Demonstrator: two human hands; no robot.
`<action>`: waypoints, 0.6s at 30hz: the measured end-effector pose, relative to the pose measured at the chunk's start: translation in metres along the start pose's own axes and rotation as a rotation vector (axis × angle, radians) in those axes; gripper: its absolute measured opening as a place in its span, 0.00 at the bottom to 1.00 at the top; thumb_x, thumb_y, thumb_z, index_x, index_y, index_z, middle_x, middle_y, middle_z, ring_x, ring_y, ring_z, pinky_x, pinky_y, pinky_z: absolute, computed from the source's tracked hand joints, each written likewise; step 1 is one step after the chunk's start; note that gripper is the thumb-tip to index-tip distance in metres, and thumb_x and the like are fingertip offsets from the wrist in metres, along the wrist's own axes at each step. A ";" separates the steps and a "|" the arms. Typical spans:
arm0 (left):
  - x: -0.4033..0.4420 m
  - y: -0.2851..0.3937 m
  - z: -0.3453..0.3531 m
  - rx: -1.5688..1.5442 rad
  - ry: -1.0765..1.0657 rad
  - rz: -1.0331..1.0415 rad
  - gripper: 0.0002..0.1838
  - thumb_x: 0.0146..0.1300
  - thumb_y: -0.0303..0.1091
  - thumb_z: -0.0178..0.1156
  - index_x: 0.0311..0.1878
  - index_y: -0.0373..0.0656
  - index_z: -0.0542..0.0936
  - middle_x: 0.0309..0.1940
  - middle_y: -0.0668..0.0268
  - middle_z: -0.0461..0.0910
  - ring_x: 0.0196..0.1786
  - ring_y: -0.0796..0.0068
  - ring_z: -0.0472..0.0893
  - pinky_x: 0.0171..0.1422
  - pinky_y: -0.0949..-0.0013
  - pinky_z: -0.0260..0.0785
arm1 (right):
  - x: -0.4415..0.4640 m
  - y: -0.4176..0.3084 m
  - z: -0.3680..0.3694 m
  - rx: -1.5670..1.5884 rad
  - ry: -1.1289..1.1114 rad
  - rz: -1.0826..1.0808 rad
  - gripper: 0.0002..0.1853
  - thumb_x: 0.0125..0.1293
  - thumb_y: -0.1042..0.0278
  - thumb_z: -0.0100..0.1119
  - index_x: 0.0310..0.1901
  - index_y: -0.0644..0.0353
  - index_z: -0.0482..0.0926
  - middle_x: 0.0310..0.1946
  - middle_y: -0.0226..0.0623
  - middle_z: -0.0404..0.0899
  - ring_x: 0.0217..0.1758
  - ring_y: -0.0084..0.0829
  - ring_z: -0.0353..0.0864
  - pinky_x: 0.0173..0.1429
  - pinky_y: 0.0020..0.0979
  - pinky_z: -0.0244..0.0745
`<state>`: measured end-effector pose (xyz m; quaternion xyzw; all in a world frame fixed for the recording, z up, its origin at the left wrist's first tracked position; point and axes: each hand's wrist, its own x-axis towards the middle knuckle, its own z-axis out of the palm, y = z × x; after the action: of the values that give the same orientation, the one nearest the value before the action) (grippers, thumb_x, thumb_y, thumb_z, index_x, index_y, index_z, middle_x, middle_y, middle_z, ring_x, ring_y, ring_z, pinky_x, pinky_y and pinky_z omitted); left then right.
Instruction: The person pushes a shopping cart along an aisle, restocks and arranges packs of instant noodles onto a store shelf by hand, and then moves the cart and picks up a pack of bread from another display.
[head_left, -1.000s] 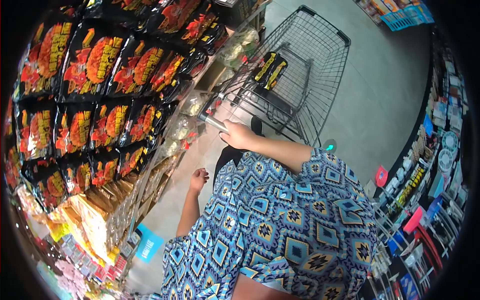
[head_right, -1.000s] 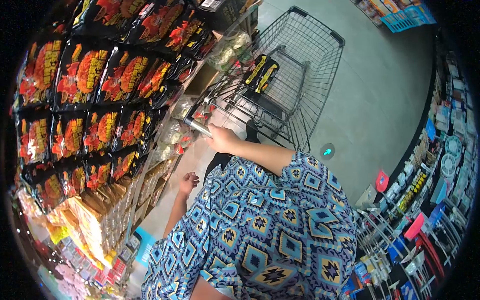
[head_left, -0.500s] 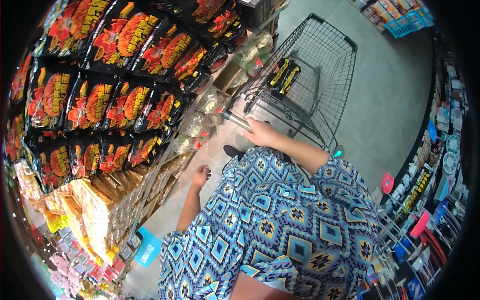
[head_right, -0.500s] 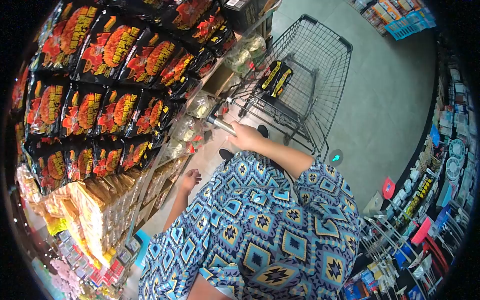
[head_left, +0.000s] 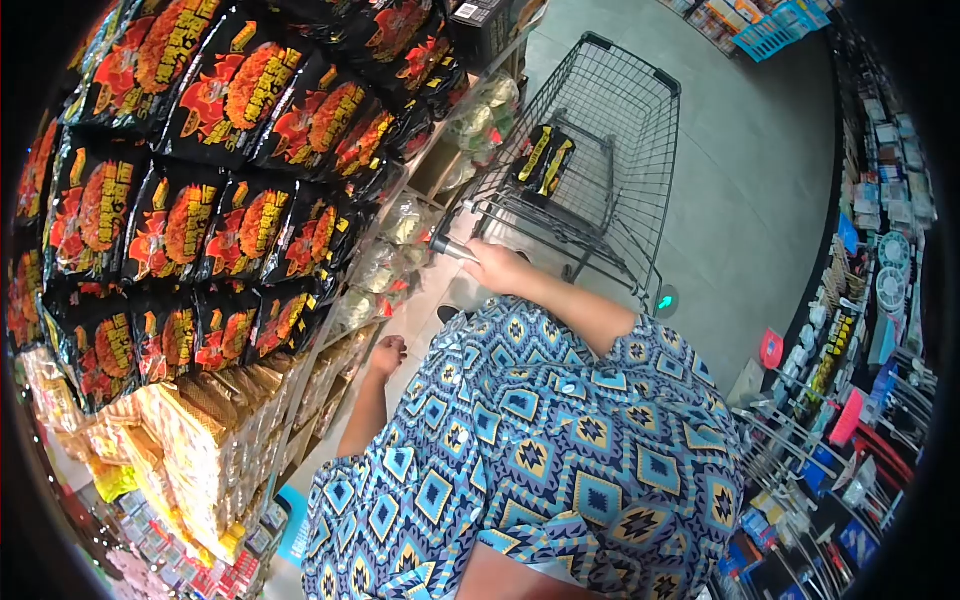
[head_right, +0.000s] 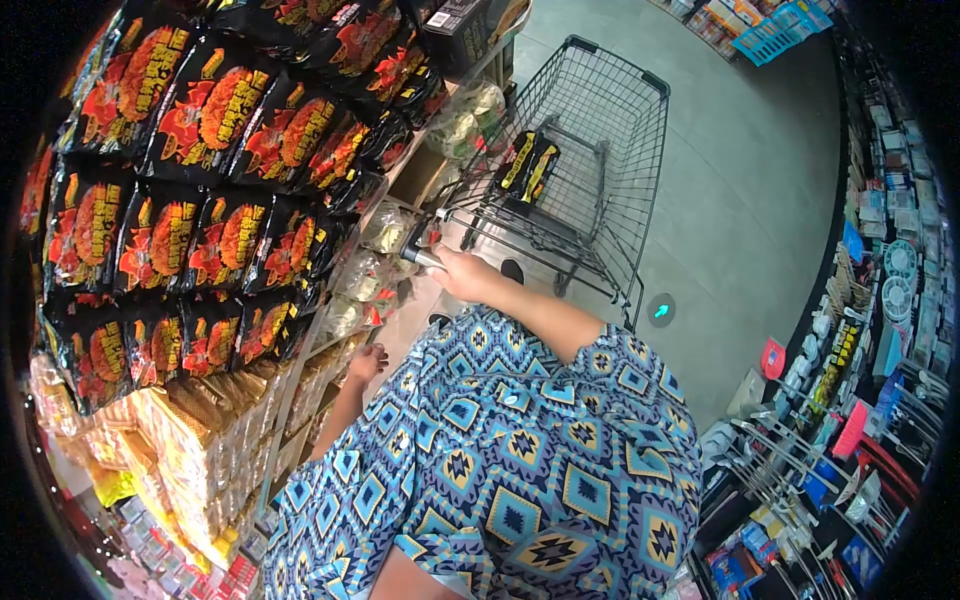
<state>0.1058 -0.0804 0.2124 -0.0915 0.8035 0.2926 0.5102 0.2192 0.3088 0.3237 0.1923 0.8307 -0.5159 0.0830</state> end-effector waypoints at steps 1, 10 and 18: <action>0.000 0.009 0.003 0.026 -0.013 0.031 0.16 0.72 0.42 0.56 0.54 0.40 0.79 0.38 0.62 0.85 0.34 0.73 0.84 0.35 0.69 0.74 | 0.002 0.003 0.003 0.013 -0.002 -0.007 0.24 0.71 0.53 0.56 0.60 0.61 0.71 0.40 0.58 0.82 0.43 0.58 0.84 0.48 0.53 0.78; -0.023 0.040 0.027 -0.045 -0.020 0.077 0.18 0.73 0.42 0.56 0.57 0.40 0.78 0.41 0.63 0.84 0.38 0.74 0.84 0.40 0.71 0.74 | 0.011 -0.005 -0.067 -0.115 0.531 -0.293 0.14 0.71 0.57 0.58 0.45 0.60 0.80 0.43 0.47 0.83 0.42 0.47 0.84 0.48 0.42 0.79; -0.075 0.004 0.025 -0.076 -0.003 -0.049 0.19 0.73 0.43 0.56 0.58 0.39 0.77 0.41 0.64 0.84 0.39 0.74 0.84 0.40 0.71 0.73 | 0.088 0.238 -0.153 -0.121 0.547 0.458 0.13 0.66 0.57 0.59 0.40 0.57 0.84 0.36 0.48 0.86 0.43 0.49 0.85 0.48 0.44 0.79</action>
<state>0.1577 -0.0750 0.2716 -0.1301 0.7884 0.3106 0.5147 0.2445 0.5587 0.1668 0.4992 0.7864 -0.3634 -0.0176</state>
